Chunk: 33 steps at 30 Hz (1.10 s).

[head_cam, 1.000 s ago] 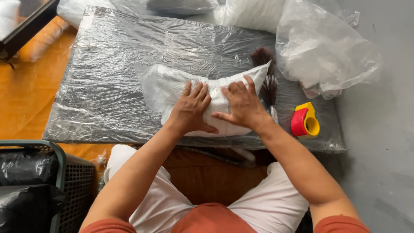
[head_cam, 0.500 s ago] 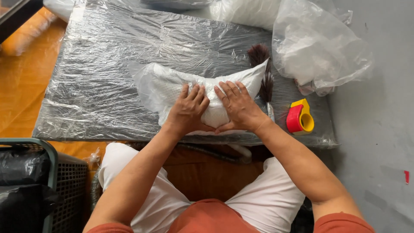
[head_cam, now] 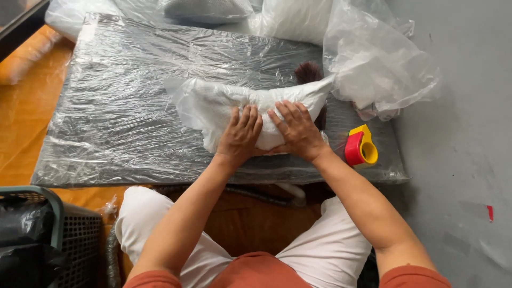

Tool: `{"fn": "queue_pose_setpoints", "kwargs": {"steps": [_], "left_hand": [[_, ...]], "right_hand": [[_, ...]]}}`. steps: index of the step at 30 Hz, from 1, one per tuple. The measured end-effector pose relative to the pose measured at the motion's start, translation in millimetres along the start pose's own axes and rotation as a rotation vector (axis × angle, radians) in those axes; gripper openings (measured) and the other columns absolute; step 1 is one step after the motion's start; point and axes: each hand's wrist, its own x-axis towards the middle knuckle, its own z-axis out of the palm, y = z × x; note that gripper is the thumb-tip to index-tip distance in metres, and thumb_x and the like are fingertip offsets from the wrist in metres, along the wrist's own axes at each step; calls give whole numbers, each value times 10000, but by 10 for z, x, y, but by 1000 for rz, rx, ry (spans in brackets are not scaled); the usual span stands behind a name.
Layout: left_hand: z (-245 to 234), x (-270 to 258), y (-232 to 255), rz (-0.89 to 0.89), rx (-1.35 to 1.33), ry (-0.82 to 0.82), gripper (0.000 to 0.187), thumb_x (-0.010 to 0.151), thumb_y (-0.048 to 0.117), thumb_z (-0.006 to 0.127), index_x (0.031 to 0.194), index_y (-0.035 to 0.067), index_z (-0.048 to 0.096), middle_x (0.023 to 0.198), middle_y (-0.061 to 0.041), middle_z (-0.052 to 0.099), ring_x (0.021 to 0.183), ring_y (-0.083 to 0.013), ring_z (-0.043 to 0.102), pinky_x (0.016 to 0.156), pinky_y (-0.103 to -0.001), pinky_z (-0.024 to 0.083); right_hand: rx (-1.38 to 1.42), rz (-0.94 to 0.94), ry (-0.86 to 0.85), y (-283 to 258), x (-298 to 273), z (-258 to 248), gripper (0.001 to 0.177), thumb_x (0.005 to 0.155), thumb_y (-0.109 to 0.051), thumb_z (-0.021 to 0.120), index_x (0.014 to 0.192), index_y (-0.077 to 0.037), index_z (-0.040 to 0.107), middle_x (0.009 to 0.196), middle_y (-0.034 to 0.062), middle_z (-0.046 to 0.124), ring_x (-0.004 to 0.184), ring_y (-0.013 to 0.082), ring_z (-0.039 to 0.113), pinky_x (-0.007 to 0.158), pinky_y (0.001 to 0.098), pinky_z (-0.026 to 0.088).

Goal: Compressing a cushion by placing it in a plastic bag, using a vacuum cleaner to remove the air, and sealing the bag with tape.

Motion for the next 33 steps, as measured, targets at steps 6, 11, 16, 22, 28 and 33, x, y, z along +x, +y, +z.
{"fn": "queue_pose_setpoints", "kwargs": {"steps": [6, 11, 16, 22, 28, 33], "left_hand": [[-87, 74, 64, 0, 79, -87, 1474, 453, 930, 662, 1503, -79, 428, 1320, -283, 547, 1220, -409, 520, 1096, -556, 379], [-123, 138, -6, 68, 37, -91, 1343, 467, 856, 700, 1340, -150, 531, 1284, -332, 543, 1280, -459, 491, 1173, -634, 289], [-384, 245, -117, 78, -77, -141, 1263, 441, 796, 796, 1306, -96, 565, 1525, -348, 437, 1495, -484, 310, 1234, -676, 163], [-343, 76, -54, 16, -50, -215, 1369, 435, 790, 803, 1450, -63, 462, 1552, -343, 414, 1480, -498, 329, 1229, -667, 176], [-176, -115, 79, -18, -20, -123, 1368, 573, 862, 695, 1588, 8, 360, 1547, -319, 426, 1456, -488, 359, 1207, -671, 222], [-166, -133, 145, -34, 37, 26, 1003, 844, 800, 496, 1558, 96, 465, 1486, -283, 504, 1410, -453, 441, 1183, -640, 294]], "right_hand": [[-26, 17, 48, -69, -66, 18, 1214, 615, -897, 655, 1536, -123, 492, 1428, 202, 556, 1338, 402, 516, 1139, 574, 361], [-3, 40, 74, -91, -89, -9, 1138, 690, -888, 625, 1507, -103, 527, 1414, 208, 574, 1344, 406, 520, 1139, 563, 360], [19, 91, 87, -145, -89, 18, 1136, 706, -911, 596, 1506, -108, 529, 1439, 195, 571, 1349, 396, 524, 1141, 549, 363], [-2, 192, 104, -274, -119, 29, 1328, 619, -944, 649, 1529, 1, 444, 1510, 234, 501, 1373, 405, 517, 1145, 510, 407], [-99, 226, 55, -390, -184, -78, 1438, 557, -946, 690, 1582, -1, 339, 1595, 316, 363, 1460, 510, 374, 1154, 553, 365], [-201, 235, 69, -465, -265, -75, 1266, 675, -938, 608, 1526, -13, 455, 1520, 273, 493, 1422, 471, 458, 1171, 666, 291]]}}
